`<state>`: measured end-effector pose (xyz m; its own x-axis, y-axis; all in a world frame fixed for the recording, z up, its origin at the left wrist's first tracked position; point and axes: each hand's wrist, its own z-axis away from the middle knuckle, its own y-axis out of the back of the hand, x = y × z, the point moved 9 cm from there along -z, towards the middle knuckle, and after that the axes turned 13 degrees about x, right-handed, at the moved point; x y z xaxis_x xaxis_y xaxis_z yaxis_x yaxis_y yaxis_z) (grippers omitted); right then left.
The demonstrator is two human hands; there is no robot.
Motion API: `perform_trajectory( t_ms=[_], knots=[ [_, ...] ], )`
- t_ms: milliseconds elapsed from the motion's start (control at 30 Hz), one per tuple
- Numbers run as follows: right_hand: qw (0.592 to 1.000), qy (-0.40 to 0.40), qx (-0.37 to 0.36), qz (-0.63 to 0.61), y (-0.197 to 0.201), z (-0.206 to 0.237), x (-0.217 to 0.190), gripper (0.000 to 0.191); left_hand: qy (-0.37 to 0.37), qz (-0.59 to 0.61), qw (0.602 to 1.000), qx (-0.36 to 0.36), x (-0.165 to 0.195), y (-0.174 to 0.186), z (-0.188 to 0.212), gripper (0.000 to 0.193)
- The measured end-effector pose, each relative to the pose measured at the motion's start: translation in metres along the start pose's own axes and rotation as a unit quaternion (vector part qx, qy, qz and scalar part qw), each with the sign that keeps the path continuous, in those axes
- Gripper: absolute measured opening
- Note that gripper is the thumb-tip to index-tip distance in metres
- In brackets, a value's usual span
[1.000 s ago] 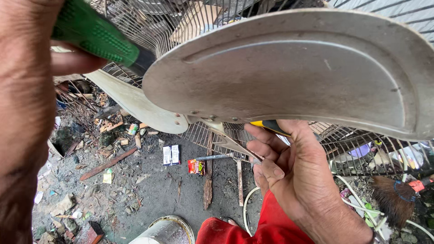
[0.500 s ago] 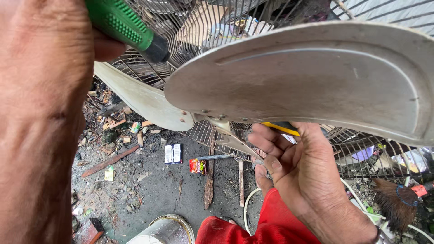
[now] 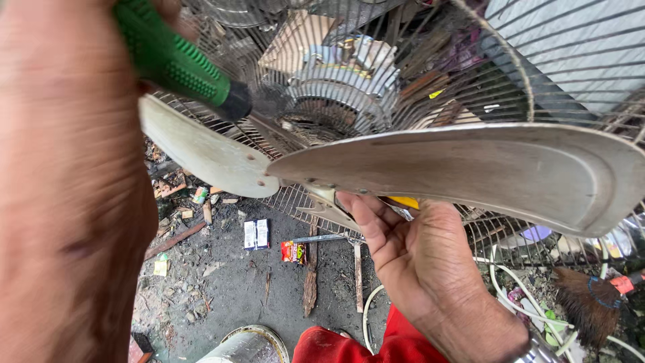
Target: The person cleans dust from an electric fan's blades using a brush, then uses screwdrivers to loosen the blade cap and unscrew the fasteners holding the fan blades, working the blades free from the motor hub.
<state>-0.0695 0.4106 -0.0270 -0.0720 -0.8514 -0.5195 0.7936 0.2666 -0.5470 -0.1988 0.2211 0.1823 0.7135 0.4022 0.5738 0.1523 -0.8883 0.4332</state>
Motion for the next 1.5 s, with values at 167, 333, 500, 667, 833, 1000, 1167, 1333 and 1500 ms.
perform_trajectory(
  t_ms=[167,333,500,667,833,1000,1167,1333,1500],
  knots=[
    [0.999,0.020,-0.036,0.000,-0.009,0.006,-0.001,0.039,0.003,0.013,0.999,-0.032,0.001,-0.007,-0.001,0.043],
    [0.998,0.020,-0.023,0.054,-0.008,0.009,0.001,0.041,0.016,0.011,0.997,-0.072,-0.005,-0.020,-0.016,0.041],
    [0.997,0.005,-0.056,0.051,-0.011,0.008,0.005,0.044,0.026,0.016,0.996,-0.083,-0.008,-0.024,-0.018,0.039],
    [0.995,0.034,-0.076,0.061,-0.017,0.000,0.009,0.045,0.013,0.027,0.997,-0.064,0.003,-0.018,-0.010,0.036],
    [0.996,0.036,-0.036,0.074,-0.012,-0.009,0.014,0.043,-0.006,0.039,0.999,-0.036,0.026,-0.004,0.016,0.034],
    [0.997,0.059,-0.014,0.054,-0.009,-0.015,0.017,0.036,-0.037,0.046,0.998,0.033,0.030,0.004,0.032,0.032],
    [0.998,0.055,-0.003,0.044,-0.006,-0.016,0.018,0.036,-0.059,0.056,0.992,0.094,0.033,0.004,0.034,0.030],
    [0.996,0.056,0.021,0.067,-0.006,-0.011,0.014,0.035,-0.077,0.066,0.984,0.149,0.034,0.002,0.035,0.028],
    [0.994,0.037,0.067,0.080,-0.002,-0.008,0.013,0.038,-0.084,0.072,0.978,0.175,0.035,0.000,0.036,0.026]
  ],
)
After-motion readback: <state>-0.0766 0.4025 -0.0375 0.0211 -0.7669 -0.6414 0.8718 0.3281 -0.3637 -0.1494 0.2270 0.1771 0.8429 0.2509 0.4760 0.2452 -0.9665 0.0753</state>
